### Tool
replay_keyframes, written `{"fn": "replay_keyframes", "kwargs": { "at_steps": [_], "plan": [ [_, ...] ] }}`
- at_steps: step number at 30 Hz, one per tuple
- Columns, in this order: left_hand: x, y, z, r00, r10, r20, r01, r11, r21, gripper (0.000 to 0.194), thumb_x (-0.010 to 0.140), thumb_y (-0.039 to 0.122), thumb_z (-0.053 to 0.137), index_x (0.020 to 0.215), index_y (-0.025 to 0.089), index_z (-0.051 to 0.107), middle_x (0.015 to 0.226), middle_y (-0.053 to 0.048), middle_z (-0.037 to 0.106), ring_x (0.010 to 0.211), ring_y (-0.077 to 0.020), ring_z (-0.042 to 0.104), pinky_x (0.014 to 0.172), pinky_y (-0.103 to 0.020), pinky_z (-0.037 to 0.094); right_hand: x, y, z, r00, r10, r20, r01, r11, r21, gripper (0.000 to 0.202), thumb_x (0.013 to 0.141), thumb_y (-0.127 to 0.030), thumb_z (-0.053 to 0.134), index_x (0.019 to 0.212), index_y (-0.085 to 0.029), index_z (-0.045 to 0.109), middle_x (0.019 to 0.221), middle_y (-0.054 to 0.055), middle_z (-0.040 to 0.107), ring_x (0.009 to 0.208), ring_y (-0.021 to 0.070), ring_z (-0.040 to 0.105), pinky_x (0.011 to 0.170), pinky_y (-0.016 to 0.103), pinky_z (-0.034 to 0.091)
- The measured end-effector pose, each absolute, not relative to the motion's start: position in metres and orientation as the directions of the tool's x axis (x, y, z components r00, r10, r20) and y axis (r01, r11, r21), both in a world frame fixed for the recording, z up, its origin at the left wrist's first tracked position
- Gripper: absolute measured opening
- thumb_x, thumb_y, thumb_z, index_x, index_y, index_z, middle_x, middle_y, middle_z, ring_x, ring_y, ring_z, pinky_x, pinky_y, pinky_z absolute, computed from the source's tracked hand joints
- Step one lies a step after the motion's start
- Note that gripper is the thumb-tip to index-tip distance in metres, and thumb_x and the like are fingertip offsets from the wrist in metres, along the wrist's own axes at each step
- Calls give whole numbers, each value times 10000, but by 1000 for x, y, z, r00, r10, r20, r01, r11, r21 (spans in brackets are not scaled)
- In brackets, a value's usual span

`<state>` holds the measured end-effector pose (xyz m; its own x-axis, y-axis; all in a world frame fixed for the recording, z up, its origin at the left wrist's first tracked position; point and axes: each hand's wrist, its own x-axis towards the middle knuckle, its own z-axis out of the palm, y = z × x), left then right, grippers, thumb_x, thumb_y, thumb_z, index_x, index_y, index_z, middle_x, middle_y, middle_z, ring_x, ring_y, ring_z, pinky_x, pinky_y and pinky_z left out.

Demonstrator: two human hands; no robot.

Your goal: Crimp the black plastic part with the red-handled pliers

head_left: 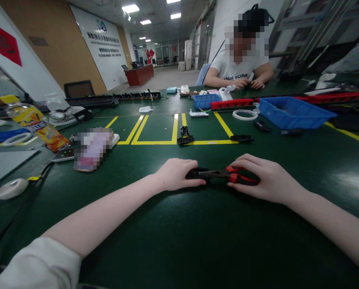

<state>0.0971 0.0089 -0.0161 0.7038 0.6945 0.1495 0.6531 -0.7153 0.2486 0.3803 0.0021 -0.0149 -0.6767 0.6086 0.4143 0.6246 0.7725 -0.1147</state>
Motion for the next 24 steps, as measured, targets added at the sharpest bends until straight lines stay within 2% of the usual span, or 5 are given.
{"fn": "replay_keyframes", "kwargs": {
  "at_steps": [7,24],
  "plan": [
    [98,8,-15,700,701,135,662,-708,246,436,880,621,474,831,189,507,791,6,597,621,-134,518,533,-239,297,382,3,-15,-687,575,444,619,783,-58,355,798,-430,640,1064,-199,603,1022,91,641,838,214,643,688,345,543],
    [98,8,-17,699,699,148,658,-711,247,437,889,626,456,851,194,506,792,7,603,626,-139,528,526,-241,308,383,4,-16,-685,600,413,614,781,-116,358,794,-433,647,1064,-201,607,1010,75,637,812,193,642,662,322,545]
  ]
}}
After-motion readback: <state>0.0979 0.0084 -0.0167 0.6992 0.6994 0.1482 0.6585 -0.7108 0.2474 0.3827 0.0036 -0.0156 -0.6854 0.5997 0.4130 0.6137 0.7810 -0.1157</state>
